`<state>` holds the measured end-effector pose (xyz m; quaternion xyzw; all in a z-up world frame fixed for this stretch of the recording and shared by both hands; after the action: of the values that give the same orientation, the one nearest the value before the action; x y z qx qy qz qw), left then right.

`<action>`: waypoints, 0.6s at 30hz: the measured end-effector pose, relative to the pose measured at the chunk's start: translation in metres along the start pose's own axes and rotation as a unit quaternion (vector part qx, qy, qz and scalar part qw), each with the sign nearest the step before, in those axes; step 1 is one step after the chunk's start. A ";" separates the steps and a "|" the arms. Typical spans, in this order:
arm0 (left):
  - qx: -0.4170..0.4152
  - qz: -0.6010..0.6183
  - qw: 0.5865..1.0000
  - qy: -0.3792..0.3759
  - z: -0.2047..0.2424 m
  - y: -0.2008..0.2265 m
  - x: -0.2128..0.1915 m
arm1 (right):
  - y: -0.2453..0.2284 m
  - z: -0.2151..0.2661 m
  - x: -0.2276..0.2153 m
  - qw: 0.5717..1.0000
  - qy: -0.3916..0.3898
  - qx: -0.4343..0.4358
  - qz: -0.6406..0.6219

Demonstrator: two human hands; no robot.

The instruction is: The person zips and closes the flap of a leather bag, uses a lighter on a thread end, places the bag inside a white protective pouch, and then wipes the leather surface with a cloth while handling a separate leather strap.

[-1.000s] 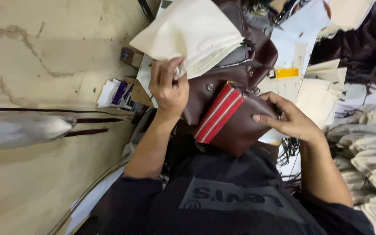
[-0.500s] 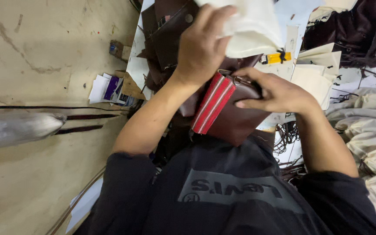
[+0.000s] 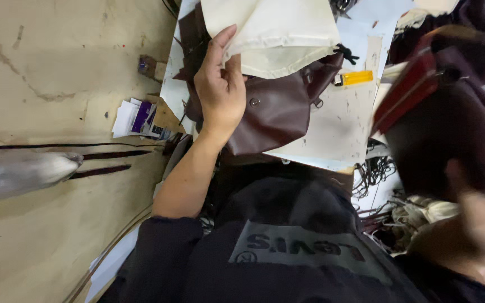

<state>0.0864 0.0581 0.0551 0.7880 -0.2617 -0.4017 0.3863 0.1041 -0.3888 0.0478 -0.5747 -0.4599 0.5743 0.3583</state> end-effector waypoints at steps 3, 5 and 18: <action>0.054 -0.020 0.997 0.060 -0.006 0.009 -0.003 | -0.112 -0.032 0.114 0.961 -0.132 -0.211 0.121; 0.054 -0.023 0.996 0.066 -0.006 0.008 -0.002 | -0.152 0.057 0.176 0.894 -0.217 -0.338 0.197; -0.043 0.044 0.998 0.024 0.019 -0.031 0.006 | 0.025 -0.029 0.186 0.938 -0.293 -0.038 -0.182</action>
<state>0.0774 0.0638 0.0195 0.7679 -0.2695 -0.3758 0.4433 0.1206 -0.2181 -0.0349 -0.3002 -0.6632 0.6241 0.2838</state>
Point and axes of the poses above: each hand's wrist, its own z-axis away from the middle knuckle, its own x-axis out of the palm, y = z × x, the point moved 9 cm from there along -z, towards the middle knuckle, and after that the axes turned 9 degrees about -z, right-handed, at the moved point
